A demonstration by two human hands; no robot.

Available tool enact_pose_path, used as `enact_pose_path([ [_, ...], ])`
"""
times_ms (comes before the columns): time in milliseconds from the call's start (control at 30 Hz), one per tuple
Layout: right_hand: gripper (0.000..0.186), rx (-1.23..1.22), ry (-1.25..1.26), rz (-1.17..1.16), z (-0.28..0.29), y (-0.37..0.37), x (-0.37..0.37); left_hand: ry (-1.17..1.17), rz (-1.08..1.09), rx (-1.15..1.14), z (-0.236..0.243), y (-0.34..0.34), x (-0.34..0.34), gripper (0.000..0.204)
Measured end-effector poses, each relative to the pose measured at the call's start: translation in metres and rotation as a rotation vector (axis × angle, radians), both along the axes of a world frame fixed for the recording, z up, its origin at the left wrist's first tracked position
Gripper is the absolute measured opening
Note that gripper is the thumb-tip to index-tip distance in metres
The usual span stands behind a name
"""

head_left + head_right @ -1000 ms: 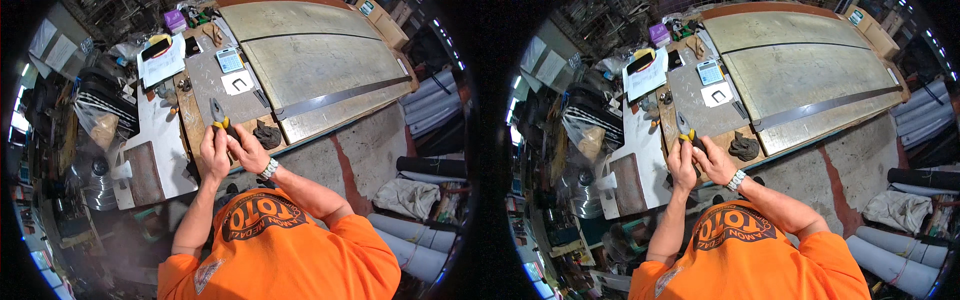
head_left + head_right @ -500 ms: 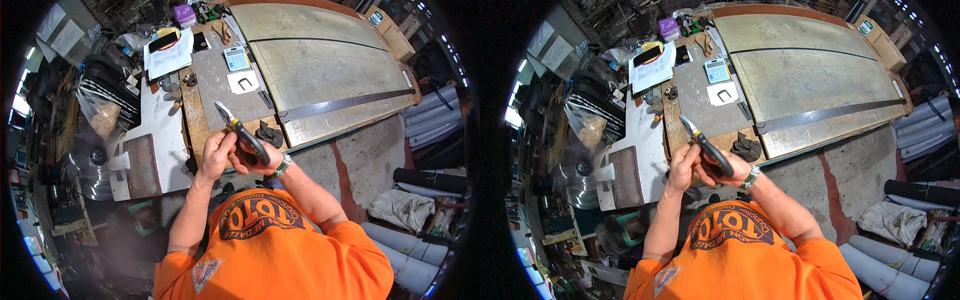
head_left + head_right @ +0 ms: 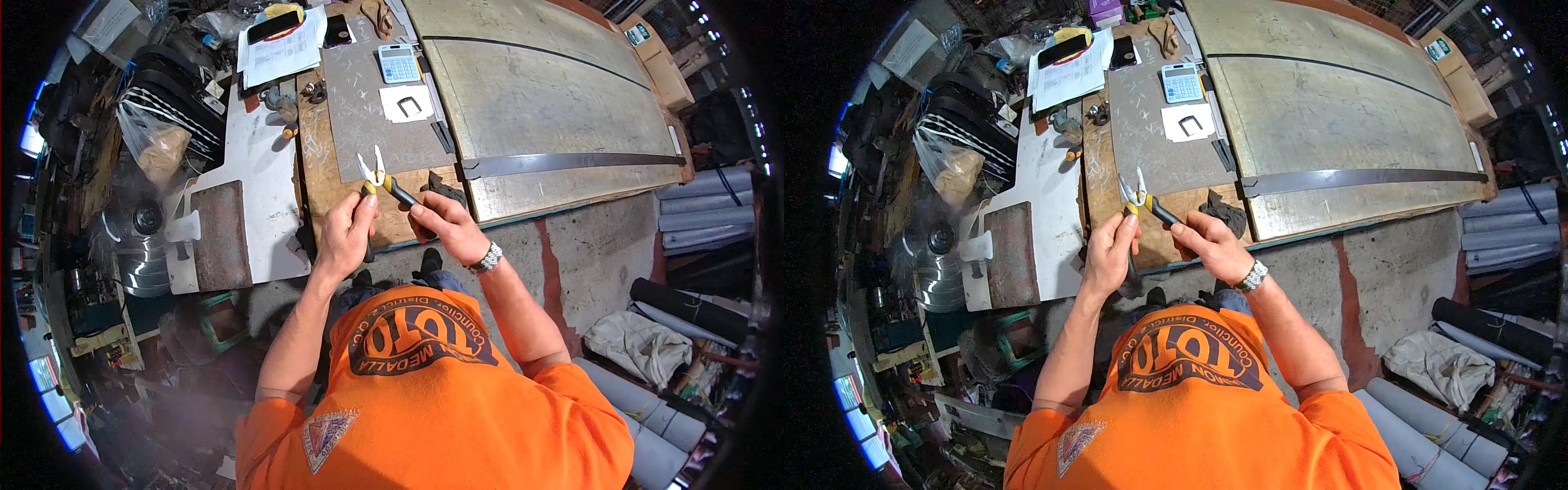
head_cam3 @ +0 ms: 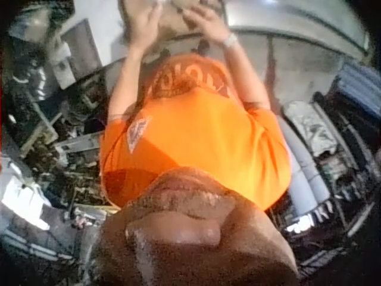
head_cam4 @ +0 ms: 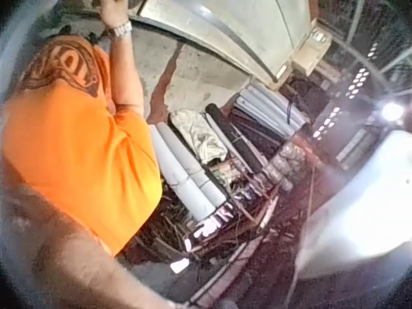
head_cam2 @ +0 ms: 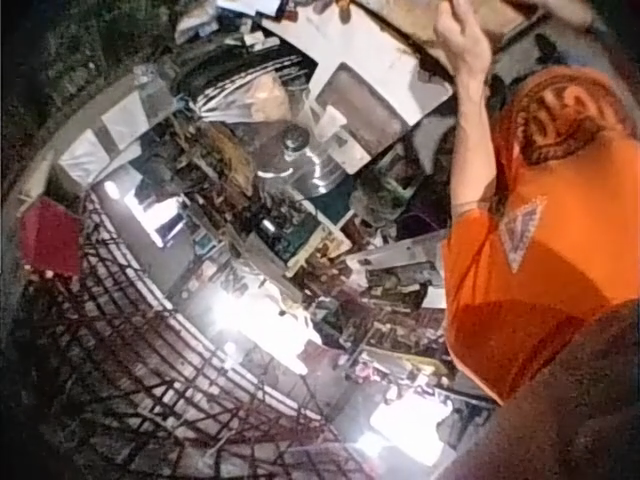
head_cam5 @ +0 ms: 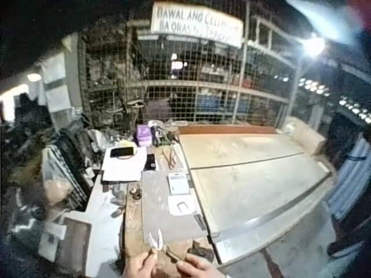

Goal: Replacing or repairing a component on a leather object using pliers and adhesive.

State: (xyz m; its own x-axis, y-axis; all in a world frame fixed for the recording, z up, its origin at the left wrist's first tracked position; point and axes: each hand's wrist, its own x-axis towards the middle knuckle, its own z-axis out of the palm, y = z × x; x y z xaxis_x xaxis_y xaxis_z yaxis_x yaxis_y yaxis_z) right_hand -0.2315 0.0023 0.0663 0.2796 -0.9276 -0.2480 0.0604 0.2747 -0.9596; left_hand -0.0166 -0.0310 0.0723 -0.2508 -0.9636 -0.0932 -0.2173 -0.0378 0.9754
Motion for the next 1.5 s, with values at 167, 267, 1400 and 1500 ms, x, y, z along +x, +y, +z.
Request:
enact_pose_path([
  [167,0.029,-0.077,0.116,-0.184,-0.014,0.013,0.030,-0.033,0.136,-0.038,-0.010,0.014,-0.020,0.035],
  [267,0.026,0.067,-0.018,-0.042,-0.030,0.017,0.029,-0.107,0.036,-0.116,-0.025,0.010,-0.019,0.035],
  [1400,0.019,-0.290,1.131,-0.073,-0.116,-0.054,0.003,-0.742,-0.074,-0.041,-0.129,-0.011,-0.005,0.037],
  [1500,0.016,-0.735,0.907,-0.175,-0.126,-0.067,0.013,-0.782,-0.115,-0.082,-0.130,-0.013,-0.007,0.035],
])
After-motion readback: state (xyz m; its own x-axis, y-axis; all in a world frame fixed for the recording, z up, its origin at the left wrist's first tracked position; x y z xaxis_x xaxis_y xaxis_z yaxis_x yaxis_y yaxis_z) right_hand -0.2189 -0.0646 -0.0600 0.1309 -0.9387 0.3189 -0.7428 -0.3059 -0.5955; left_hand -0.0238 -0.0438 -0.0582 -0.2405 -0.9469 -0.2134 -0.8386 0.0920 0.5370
